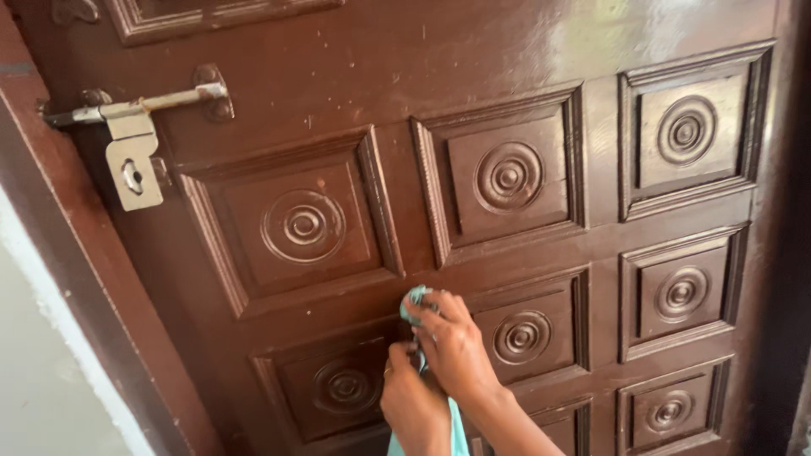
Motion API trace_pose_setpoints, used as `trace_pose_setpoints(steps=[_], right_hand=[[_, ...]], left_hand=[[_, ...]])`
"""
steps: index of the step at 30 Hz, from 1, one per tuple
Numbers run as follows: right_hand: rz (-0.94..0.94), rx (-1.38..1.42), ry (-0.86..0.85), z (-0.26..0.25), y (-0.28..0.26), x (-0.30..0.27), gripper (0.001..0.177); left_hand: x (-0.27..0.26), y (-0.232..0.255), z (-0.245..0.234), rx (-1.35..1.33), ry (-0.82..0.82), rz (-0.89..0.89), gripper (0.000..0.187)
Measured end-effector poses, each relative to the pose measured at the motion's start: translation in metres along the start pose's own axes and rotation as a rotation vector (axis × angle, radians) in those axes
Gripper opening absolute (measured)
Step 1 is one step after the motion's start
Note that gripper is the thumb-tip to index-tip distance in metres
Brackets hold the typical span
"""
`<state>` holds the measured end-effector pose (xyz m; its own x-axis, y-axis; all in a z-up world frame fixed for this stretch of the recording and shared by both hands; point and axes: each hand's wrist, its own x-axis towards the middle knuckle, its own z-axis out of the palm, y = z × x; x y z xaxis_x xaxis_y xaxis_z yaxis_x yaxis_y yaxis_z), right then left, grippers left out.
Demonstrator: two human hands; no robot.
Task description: The person scrubs the surface of a brown wooden door with a brush, then wipes it with a light blue cloth. The person works on the panels and around the latch area.
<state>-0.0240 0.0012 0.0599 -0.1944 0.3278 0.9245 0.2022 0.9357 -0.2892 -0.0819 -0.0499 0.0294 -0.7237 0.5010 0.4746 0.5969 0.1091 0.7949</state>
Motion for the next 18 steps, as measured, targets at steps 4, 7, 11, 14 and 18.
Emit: trace_pose_setpoints(steps=[4, 7, 11, 14, 18], right_hand=[[0.284, 0.045, -0.029, -0.018, -0.004, 0.008, 0.032], [0.470, 0.160, -0.019, -0.037, -0.015, 0.022, 0.035], [0.287, 0.306, -0.167, -0.053, -0.025, 0.030, 0.048], [0.172, 0.310, -0.147, -0.048, -0.030, 0.031, 0.046], [0.343, 0.292, -0.112, -0.048, -0.026, 0.031, 0.031]], left_hand=[[0.007, -0.006, 0.005, -0.059, 0.144, 0.003, 0.030], [0.016, 0.005, -0.001, -0.295, 0.382, 0.096, 0.032], [0.021, 0.031, -0.021, -0.375, 0.349, 0.146, 0.016], [0.020, 0.046, -0.033, -0.456, 0.229, 0.148, 0.017], [0.014, 0.060, -0.048, -0.576, 0.025, 0.155, 0.023]])
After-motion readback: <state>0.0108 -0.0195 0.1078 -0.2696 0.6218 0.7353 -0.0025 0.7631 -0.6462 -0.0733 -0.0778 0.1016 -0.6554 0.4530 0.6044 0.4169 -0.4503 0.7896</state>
